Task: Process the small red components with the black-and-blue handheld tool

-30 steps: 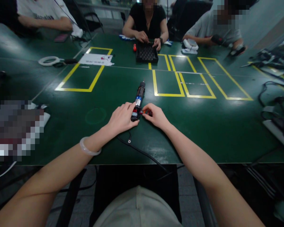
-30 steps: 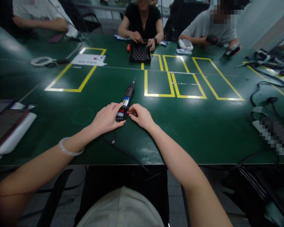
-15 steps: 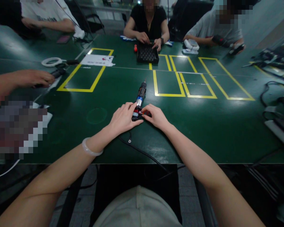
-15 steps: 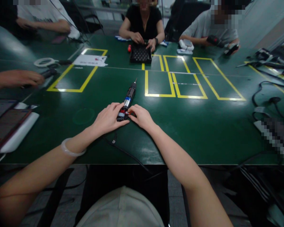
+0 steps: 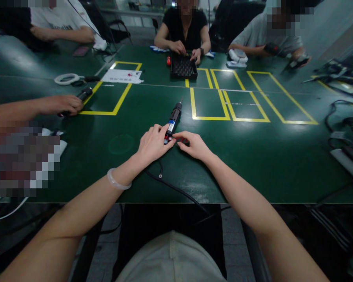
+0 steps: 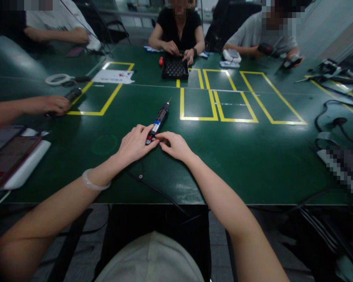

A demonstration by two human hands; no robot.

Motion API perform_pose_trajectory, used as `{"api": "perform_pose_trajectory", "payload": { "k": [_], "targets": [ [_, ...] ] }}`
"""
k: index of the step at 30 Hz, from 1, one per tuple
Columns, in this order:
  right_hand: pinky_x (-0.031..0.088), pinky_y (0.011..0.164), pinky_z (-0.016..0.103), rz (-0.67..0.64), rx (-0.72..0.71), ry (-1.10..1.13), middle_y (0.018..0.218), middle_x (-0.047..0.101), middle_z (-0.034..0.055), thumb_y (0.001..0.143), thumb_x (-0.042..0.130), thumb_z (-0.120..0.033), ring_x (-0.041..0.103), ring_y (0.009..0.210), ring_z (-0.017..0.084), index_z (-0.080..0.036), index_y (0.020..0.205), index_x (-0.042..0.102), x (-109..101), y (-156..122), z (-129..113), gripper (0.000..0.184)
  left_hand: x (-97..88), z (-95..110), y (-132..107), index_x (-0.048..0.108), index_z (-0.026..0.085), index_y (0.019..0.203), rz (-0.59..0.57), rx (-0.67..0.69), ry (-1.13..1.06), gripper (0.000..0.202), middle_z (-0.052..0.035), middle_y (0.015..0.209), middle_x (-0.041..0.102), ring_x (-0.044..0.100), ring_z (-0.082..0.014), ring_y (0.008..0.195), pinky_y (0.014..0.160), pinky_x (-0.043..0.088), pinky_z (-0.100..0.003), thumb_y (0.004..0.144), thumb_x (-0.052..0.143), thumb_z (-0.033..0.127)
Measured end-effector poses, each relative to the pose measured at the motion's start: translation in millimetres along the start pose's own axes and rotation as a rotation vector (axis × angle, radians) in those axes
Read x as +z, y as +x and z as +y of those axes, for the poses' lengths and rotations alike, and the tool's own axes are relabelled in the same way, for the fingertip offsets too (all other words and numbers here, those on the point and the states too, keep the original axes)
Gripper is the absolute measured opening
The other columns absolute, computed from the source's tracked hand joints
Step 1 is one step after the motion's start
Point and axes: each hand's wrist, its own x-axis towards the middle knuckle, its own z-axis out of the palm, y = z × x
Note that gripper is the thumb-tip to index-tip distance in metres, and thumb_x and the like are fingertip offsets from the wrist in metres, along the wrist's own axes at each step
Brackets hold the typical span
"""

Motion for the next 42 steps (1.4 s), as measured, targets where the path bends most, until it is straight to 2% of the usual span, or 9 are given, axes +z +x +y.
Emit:
{"api": "perform_pose_trajectory", "payload": {
  "k": [3, 7, 10, 17, 23, 31, 36, 39, 42],
  "targets": [
    [0.052, 0.086, 0.035, 0.008, 0.017, 0.043, 0.11, 0.073, 0.0064, 0.086, 0.058, -0.015, 0.066, 0.09, 0.019, -0.02, 0.12, 0.066, 2, 0, 1, 0.035, -1.2, -1, 0, 0.047, 0.017, 0.148, 0.005, 0.015, 0.028, 0.061, -0.0199, 0.122, 0.057, 0.056, -0.0366, 0.11, 0.087, 0.048, -0.045, 0.099, 0.046, 0.054],
    [0.052, 0.083, 0.033, 0.031, 0.036, 0.027, 0.104, 0.073, 0.0066, 0.088, 0.059, -0.018, 0.066, 0.087, 0.018, -0.019, 0.113, 0.068, 2, -1, 5, 0.027, -1.6, -5, 3, 0.048, 0.016, 0.147, 0.023, 0.007, 0.07, 0.059, -0.0212, 0.123, 0.058, 0.055, -0.038, 0.112, 0.092, 0.045, -0.047, 0.1, 0.045, 0.052],
    [0.051, 0.079, 0.031, 0.034, 0.054, 0.011, 0.101, 0.073, 0.0058, 0.09, 0.058, -0.019, 0.065, 0.084, 0.017, -0.019, 0.109, 0.069, 1, -2, 9, 0.022, -0.5, -17, 9, 0.049, 0.015, 0.146, 0.036, -0.035, 0.06, 0.061, -0.0228, 0.124, 0.057, 0.055, -0.0401, 0.114, 0.094, 0.043, -0.049, 0.099, 0.044, 0.054],
    [0.05, 0.077, 0.03, 0.029, 0.047, -0.018, 0.099, 0.072, 0.0066, 0.092, 0.057, -0.02, 0.064, 0.082, 0.017, -0.018, 0.104, 0.07, 1, -1, 12, 0.018, -0.1, -79, 34, 0.051, 0.015, 0.144, 0.05, -0.233, 0.034, 0.067, -0.025, 0.129, 0.056, 0.054, -0.0439, 0.118, 0.095, 0.043, -0.053, 0.096, 0.043, 0.061],
    [0.05, 0.076, 0.029, 0.026, 0.055, -0.043, 0.098, 0.071, 0.0062, 0.093, 0.056, -0.019, 0.064, 0.082, 0.016, -0.017, 0.103, 0.07, 1, -1, 12, 0.017, -8.5, -136, 46, 0.049, 0.008, 0.146, 0.023, -0.44, 0.06, 0.072, -0.026, 0.136, 0.051, 0.05, -0.0402, 0.12, 0.096, 0.041, -0.05, 0.098, 0.037, 0.061],
    [0.05, 0.077, 0.029, 0.014, 0.06, -0.061, 0.1, 0.071, 0.0067, 0.094, 0.056, -0.018, 0.065, 0.084, 0.016, -0.017, 0.103, 0.069, 1, 0, 12, 0.017, -8.8, -210, 54, 0.034, 0.005, 0.154, 0.05, -0.634, -0.074, 0.073, -0.0218, 0.152, 0.036, 0.036, -0.037, 0.13, 0.105, 0.022, -0.056, 0.1, 0.036, 0.054],
    [0.05, 0.078, 0.029, 0.003, 0.064, -0.064, 0.102, 0.071, 0.0066, 0.095, 0.055, -0.018, 0.065, 0.087, 0.017, -0.018, 0.102, 0.069, -1, -1, 10, 0.016, 1.6, -232, 56, 0.036, 0.0, 0.151, 0.143, -0.676, -0.05, 0.068, -0.022, 0.151, 0.039, 0.033, -0.0354, 0.13, 0.105, 0.02, -0.057, 0.101, 0.035, 0.046],
    [0.049, 0.079, 0.029, -0.002, 0.069, -0.062, 0.102, 0.07, 0.0057, 0.095, 0.055, -0.018, 0.064, 0.087, 0.016, -0.019, 0.102, 0.068, -1, -1, 9, 0.016, 11.9, -238, 55, 0.039, -0.002, 0.148, 0.22, -0.604, -0.009, 0.067, -0.0215, 0.15, 0.04, 0.031, -0.0339, 0.127, 0.105, 0.02, -0.055, 0.101, 0.036, 0.045],
    [0.049, 0.08, 0.029, -0.009, 0.066, -0.066, 0.101, 0.07, 0.0053, 0.095, 0.055, -0.018, 0.063, 0.086, 0.016, -0.019, 0.102, 0.068, -2, -1, 9, 0.016, 19.3, -242, 54, 0.041, 0.001, 0.147, 0.273, -0.548, -0.017, 0.064, -0.0185, 0.151, 0.039, 0.03, -0.0332, 0.127, 0.106, 0.018, -0.055, 0.101, 0.038, 0.044]
  ]
}}
